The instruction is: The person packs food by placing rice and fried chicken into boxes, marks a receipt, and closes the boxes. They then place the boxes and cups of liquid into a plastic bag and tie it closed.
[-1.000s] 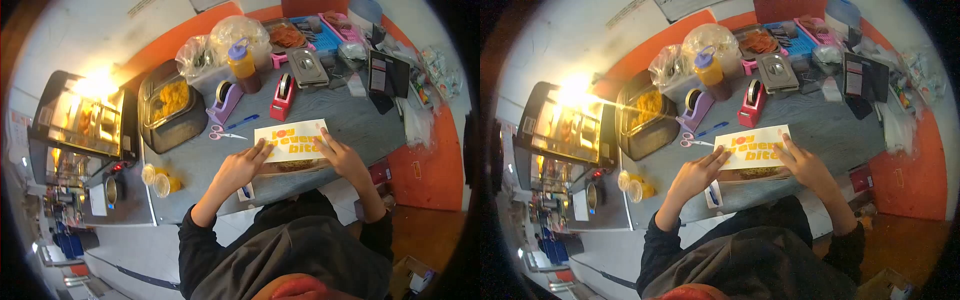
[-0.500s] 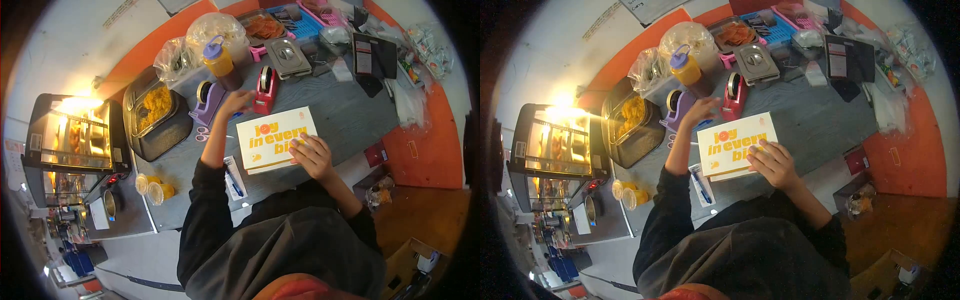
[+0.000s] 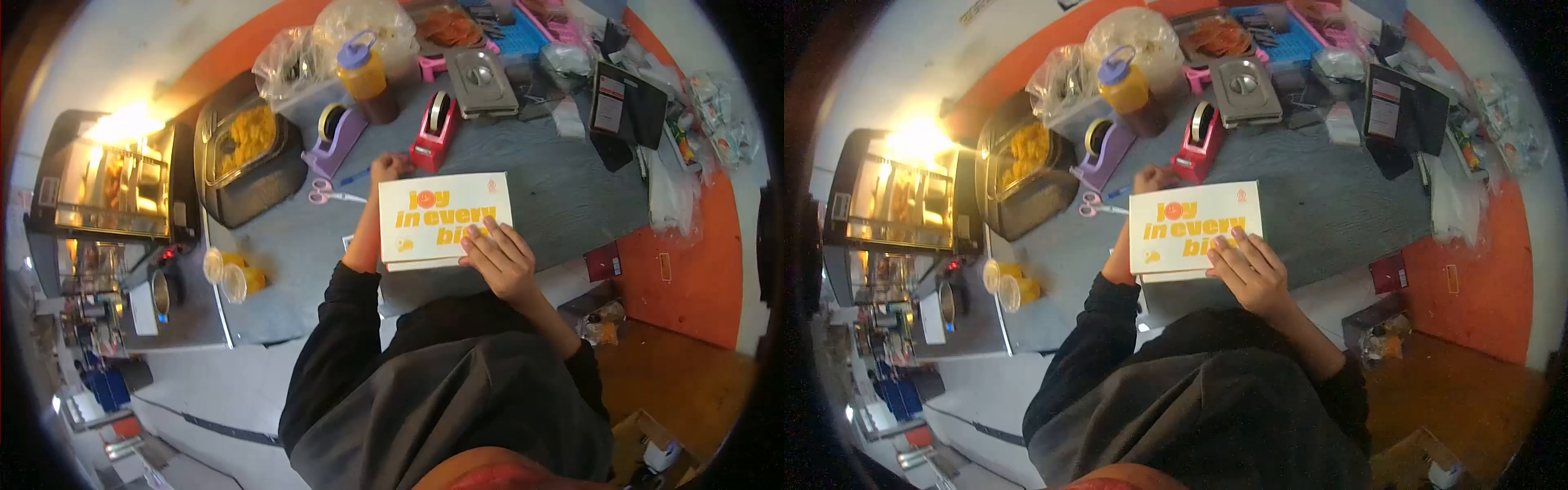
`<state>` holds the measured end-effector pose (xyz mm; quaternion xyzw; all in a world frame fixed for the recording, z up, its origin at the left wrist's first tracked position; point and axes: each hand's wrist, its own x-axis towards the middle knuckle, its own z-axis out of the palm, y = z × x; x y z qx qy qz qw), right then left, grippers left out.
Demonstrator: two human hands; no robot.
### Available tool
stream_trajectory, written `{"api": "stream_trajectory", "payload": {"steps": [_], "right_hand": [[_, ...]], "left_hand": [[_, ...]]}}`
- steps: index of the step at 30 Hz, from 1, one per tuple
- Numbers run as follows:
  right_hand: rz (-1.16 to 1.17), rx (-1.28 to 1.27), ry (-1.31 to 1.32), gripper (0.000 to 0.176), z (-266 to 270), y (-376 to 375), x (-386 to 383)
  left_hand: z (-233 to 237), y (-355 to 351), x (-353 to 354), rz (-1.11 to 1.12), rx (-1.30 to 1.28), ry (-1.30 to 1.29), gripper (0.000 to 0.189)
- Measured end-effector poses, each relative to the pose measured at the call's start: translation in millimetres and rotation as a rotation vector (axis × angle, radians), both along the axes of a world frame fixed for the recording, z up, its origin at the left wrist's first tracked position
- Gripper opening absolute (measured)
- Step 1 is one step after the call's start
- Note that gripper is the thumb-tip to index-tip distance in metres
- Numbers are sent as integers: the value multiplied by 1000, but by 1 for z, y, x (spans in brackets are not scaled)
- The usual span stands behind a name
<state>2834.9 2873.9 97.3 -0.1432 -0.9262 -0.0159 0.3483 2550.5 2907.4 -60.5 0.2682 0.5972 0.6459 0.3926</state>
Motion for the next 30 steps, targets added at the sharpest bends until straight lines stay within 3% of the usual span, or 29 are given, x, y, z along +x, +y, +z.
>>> {"api": "stream_trajectory", "payload": {"steps": [2, 4, 6, 8, 9, 10, 12, 14, 15, 17, 18, 19, 20, 22, 23, 25, 27, 29, 30], "right_hand": [[8, -11, -32, 28, 2, 1, 1], [26, -30, -40, 28, 5, 3, -1], [27, -50, -40, 29, 10, 4, -3], [47, -61, -43, 29, 8, 5, -4], [50, -68, -40, 29, 7, 6, -3], [80, -78, -47, 29, 7, 6, -3], [60, -60, -83, 29, 7, 7, -2], [82, -62, -101, 29, 8, 8, -3], [65, -46, -121, 29, 10, 8, -4], [85, -71, -102, 30, 14, 7, -5], [84, -102, -98, 31, 14, 8, -4], [77, -133, -96, 32, 15, 9, -4], [94, -178, -83, 30, 18, 11, -6], [89, -182, -103, 29, 31, 9, -11], [81, -182, -121, 28, 34, 7, -13], [75, -165, -116, 28, 34, 6, -18], [96, -276, -153, 34, 35, 4, -22], [69, -319, -152, 39, 44, -6, -30], [59, -368, -148, 45, 50, -10, -40]], "left_hand": [[35, -26, -3, 142, 140, 47, 17], [104, -74, 17, 265, 260, 112, 18], [163, -117, 53, 295, 363, -22, 21], [195, -150, 100, 170, 305, 64, 26], [199, -154, 125, 181, 204, -97, 21], [182, -154, 136, -47, 144, 86, 21], [145, -144, 158, -68, 14, 371, 23], [135, -143, 157, -82, -90, 734, 39], [140, -151, 152, -59, -111, 741, 39], [161, -164, 135, -322, -129, 209, 57], [168, -175, 121, -190, -92, -95, 65], [132, -186, 99, 47, 221, -73, 67], [113, -190, 72, 153, 51, 86, 62], [65, -179, 25, 176, -110, 982, 42], [47, -182, 18, 171, -105, 985, 42], [27, -176, 4, 157, -300, 1262, 25], [21, -169, -16, 110, -302, 1235, 18], [41, -159, -27, -61, -177, 553, 15], [52, -152, -32, -86, -70, 472, 16]]}}
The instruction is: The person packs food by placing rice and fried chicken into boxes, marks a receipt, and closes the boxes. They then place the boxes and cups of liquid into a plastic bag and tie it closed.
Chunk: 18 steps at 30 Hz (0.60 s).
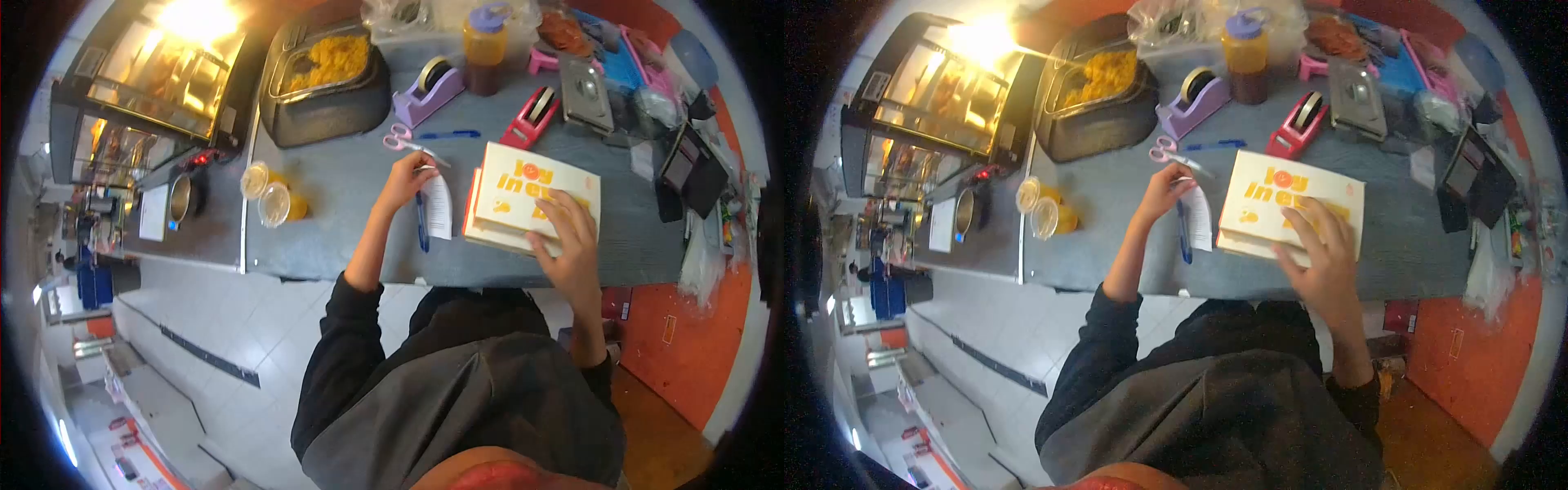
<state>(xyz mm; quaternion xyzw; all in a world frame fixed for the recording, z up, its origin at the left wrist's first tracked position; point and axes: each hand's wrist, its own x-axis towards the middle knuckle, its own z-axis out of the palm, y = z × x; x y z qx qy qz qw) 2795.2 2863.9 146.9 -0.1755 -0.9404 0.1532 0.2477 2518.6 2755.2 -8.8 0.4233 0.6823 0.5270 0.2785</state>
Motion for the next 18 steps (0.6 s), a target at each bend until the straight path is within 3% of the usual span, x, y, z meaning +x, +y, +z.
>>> {"api": "stream_trajectory", "payload": {"steps": [1, 2, 3, 4, 5, 6, 8, 9, 10, 11, 12, 13, 14, 16, 17, 18], "right_hand": [[-20, 18, 9, 45, 9, -4, -9], [15, -132, 113, 55, 19, -8, -19], [55, -285, 215, 67, 26, -13, -26], [46, -277, 219, 67, 26, -20, -35], [128, -644, 365, 72, 22, -26, -45], [216, -1013, 508, 79, 19, -27, -51], [194, -1129, 592, 81, 16, -18, -54], [173, -1253, 664, 82, 15, -12, -52], [176, -1162, 746, 72, 12, -4, -45], [175, -1150, 752, 72, 12, 6, -33], [21, -1055, 627, 60, 12, 16, -18], [-134, -959, 499, 49, 11, 25, -3], [-143, -952, 505, 49, 5, 33, 13], [-314, -340, 72, 23, -10, 49, 31], [-335, -336, 80, 23, -13, 49, 31], [-358, -341, 133, 20, -15, 44, 29]], "left_hand": [[35, 6, 5, -106, 98, 18, 20], [83, 11, 17, -211, 193, 34, 24], [120, 15, 28, -338, 197, 16, 28], [153, 17, 40, -461, 199, -1, 33], [179, 21, 49, -553, 164, 95, 39], [192, 29, 55, -585, 237, 68, 36], [198, 46, 49, -628, 314, 52, 34], [190, 61, 33, -464, 323, 37, 30], [179, 79, 14, -299, 333, 22, 27], [155, 94, -20, -76, 201, 439, 24], [116, 103, -55, 163, 71, 776, 30], [77, 106, -90, 219, -333, 810, 33], [33, 110, -126, 51, -470, 728, 34], [32, 119, -87, 154, -387, 734, 28], [30, 125, -61, 118, -153, 600, 27], [23, 138, -48, -66, -171, 494, 29]]}}
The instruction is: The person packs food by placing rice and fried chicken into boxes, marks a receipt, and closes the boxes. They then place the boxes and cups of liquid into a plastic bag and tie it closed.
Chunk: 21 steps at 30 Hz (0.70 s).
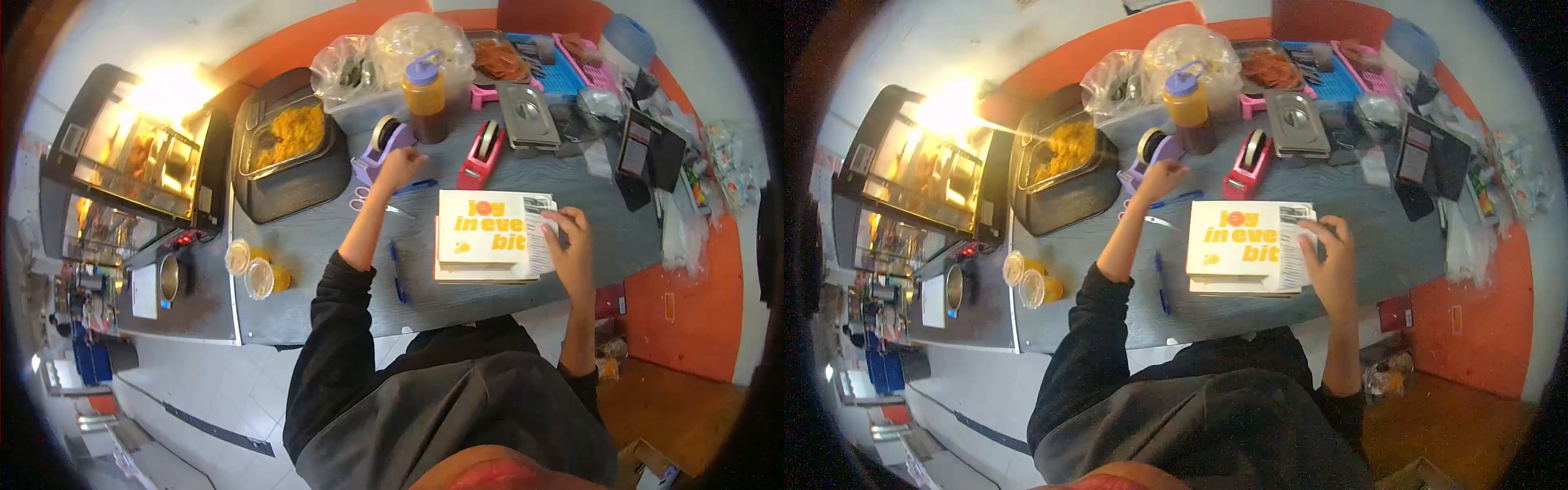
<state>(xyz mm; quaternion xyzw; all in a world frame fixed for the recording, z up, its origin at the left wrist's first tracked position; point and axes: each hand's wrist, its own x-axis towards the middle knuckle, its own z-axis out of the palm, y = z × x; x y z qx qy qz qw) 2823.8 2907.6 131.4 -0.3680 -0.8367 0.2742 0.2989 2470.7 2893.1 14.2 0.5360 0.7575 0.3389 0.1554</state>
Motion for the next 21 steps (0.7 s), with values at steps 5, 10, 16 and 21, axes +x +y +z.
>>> {"api": "stream_trajectory", "payload": {"steps": [5, 10, 16, 21], "right_hand": [[24, -36, -126, 33, -2, -5, 1], [132, -182, -163, 42, -2, 7, 13], [314, -359, -111, 44, -7, 29, 13], [348, -292, -258, 65, -9, 29, 16]], "left_hand": [[7, 51, 72, -236, -297, -1126, 36], [0, 39, 71, -374, -223, -1499, 15], [-58, 27, 70, -215, 66, -493, 21], [20, 18, 61, -8, 314, -534, 17]]}}
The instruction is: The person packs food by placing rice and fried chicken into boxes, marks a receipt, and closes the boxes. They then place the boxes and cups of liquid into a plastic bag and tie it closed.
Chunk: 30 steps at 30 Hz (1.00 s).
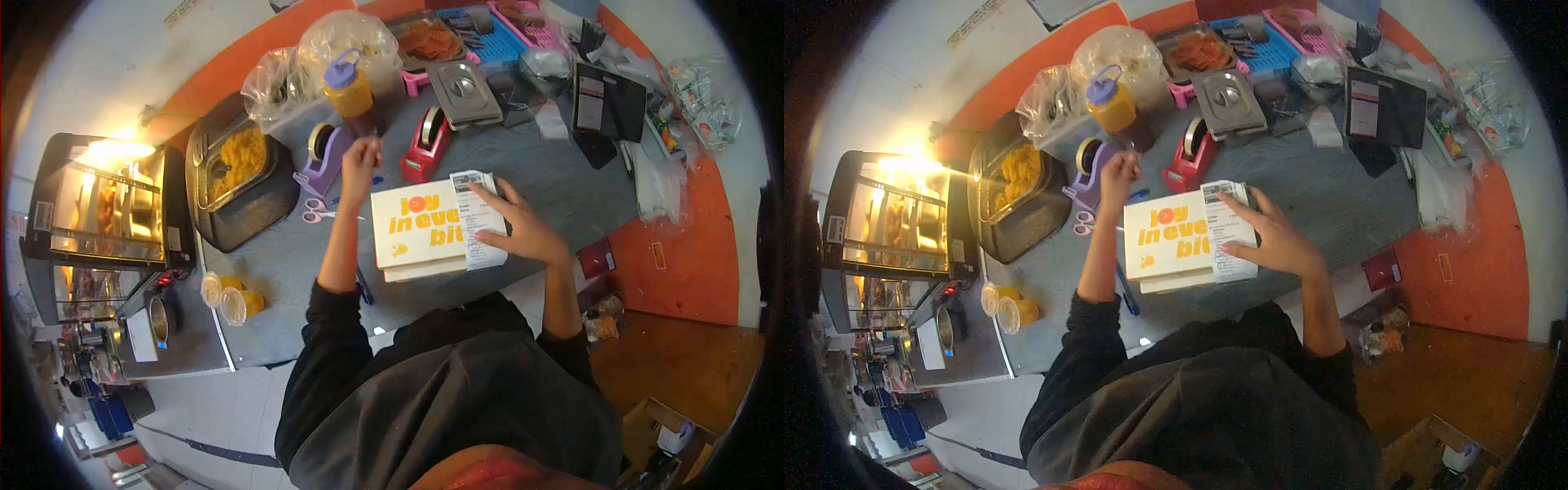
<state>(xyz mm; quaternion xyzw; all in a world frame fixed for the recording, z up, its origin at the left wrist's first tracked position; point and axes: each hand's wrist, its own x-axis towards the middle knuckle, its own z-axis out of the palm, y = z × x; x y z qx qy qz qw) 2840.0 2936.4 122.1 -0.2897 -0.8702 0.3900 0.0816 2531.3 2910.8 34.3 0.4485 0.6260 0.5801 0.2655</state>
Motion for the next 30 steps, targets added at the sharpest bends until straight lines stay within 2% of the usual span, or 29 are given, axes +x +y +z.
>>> {"api": "stream_trajectory", "payload": {"steps": [1, 2, 4, 5, 7, 8, 10, 11, 13, 14, 16, 18, 19, 20, 22, 23, 25, 26, 28, 30], "right_hand": [[18, -40, 34, 74, -1, 2, 0], [27, -51, 20, 74, -1, 2, 0], [43, -36, 120, 74, 1, 3, -1], [61, -47, 108, 74, 1, 4, 0], [78, -28, 150, 75, 1, 4, -1], [90, -35, 149, 75, 0, 4, 0], [31, -63, 79, 76, -2, 1, 3], [29, -67, 84, 76, 0, -3, 3], [3, -190, 76, 79, 3, -13, 4], [-7, -191, 81, 79, 2, -15, 5], [-3, -200, 215, 83, -4, -21, 9], [-49, -234, 336, 83, -20, -33, 9], [-57, -270, 440, 84, -27, -40, 9], [-47, -272, 386, 82, -30, -47, 9], [-90, -279, 442, 86, -28, -60, 7], [-133, -264, 449, 86, -30, -67, 7], [-257, -510, 566, 93, -40, -74, 9], [-286, -492, 571, 93, -46, -72, 14], [-292, -680, 692, 98, -57, -65, 24], [-320, -644, 702, 95, -59, -50, 46]], "left_hand": [[35, -5, 9, -200, -86, -5, 19], [73, -10, 20, -397, -167, -13, 22], [126, -16, 60, -841, -277, 113, 43], [131, -16, 77, -825, -281, 95, 43], [132, -17, 102, -810, -622, 502, 64], [127, -21, 106, -800, -630, 495, 64], [119, -33, 113, -359, -423, 1075, 74], [122, -40, 114, -362, -427, 1079, 74], [132, -57, 116, -296, -701, 950, 75], [131, -69, 112, -305, -698, 958, 75], [119, -97, 95, -63, -476, 568, 73], [66, -122, 71, 33, -50, 508, 75], [51, -129, 76, -12, -58, 170, 69], [38, -138, 83, -60, -82, -171, 63], [10, -165, 78, -57, -327, -969, 59], [9, -171, 81, -76, -311, -961, 59], [10, -172, 88, -112, -291, -948, 60], [13, -169, 95, -126, -286, -945, 60], [6, -164, 107, -202, -243, -958, 64], [-5, -153, 126, -239, -238, -1005, 67]]}}
